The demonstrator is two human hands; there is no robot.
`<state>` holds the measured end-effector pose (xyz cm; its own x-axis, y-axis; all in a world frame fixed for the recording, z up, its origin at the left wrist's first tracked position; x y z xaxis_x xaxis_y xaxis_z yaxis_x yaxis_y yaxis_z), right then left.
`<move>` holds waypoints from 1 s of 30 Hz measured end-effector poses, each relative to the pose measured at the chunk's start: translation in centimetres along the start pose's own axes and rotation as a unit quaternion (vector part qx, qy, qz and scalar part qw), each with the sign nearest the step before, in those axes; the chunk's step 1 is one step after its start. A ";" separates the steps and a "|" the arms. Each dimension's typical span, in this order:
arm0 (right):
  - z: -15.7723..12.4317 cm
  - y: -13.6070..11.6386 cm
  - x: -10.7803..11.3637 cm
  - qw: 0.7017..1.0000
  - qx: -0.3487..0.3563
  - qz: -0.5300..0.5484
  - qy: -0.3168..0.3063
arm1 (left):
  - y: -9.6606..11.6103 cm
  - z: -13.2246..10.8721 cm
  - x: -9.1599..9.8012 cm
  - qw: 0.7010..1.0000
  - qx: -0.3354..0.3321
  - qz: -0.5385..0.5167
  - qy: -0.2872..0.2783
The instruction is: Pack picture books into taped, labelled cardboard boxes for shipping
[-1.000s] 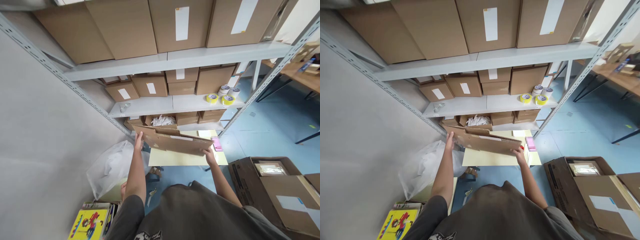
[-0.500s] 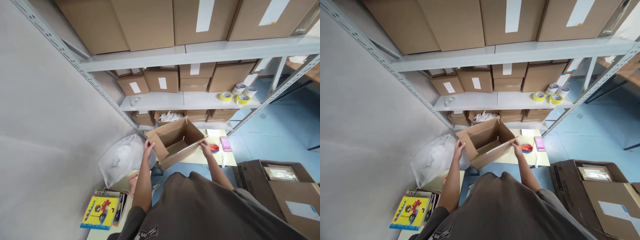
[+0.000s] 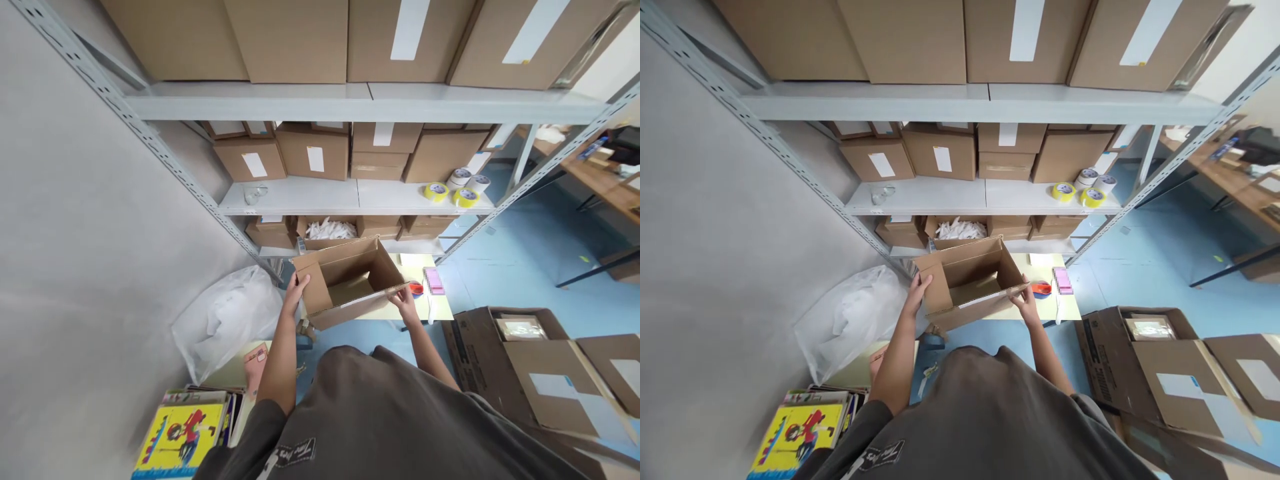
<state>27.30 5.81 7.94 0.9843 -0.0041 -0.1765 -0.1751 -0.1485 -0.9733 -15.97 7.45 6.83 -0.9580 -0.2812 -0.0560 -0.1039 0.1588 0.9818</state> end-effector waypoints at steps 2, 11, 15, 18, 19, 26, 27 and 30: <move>0.2 -2.0 0.3 0.999 0.043 0.005 0.010 | 0.1 1.0 -0.2 1.000 0.008 -0.006 -0.008; 1.6 -4.1 -0.3 0.998 0.042 -0.010 -0.042 | 0.0 2.0 -0.9 0.999 -0.002 -0.033 -0.018; 2.6 -3.9 -0.2 0.996 0.049 -0.057 -0.043 | 0.9 2.2 -1.0 0.998 -0.056 -0.039 0.006; 3.0 -3.3 -0.5 0.998 0.046 -0.039 -0.034 | 1.2 2.4 -1.0 0.997 -0.069 -0.032 0.019; 3.0 -3.0 -0.6 0.998 0.042 -0.027 -0.029 | 1.1 2.5 -1.0 0.997 -0.070 -0.029 0.020; 3.0 -1.7 -0.3 0.998 0.040 -0.026 -0.039 | 0.7 3.4 -1.2 0.994 -0.091 -0.053 -0.001; 3.1 -1.7 -0.2 0.997 0.043 -0.034 -0.045 | 0.7 3.6 -1.3 0.994 -0.096 -0.050 -0.004; 3.4 -1.9 -0.2 0.996 0.055 -0.052 -0.042 | 0.7 4.5 -1.5 0.995 -0.097 -0.034 -0.007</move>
<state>27.39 9.42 9.28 0.9926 0.0898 -0.0814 -0.0785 -0.0355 -0.9963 -15.77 12.25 6.79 -0.9545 -0.2710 -0.1241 -0.1159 -0.0463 0.9922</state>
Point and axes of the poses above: each hand's wrist, its own z-axis towards the middle knuckle, its own x-axis out of the back of the hand, y = z × x, the point moved 6 cm from there along z, towards the middle knuckle, and after that the axes turned 7 degrees about z, right-handed, at the moved point
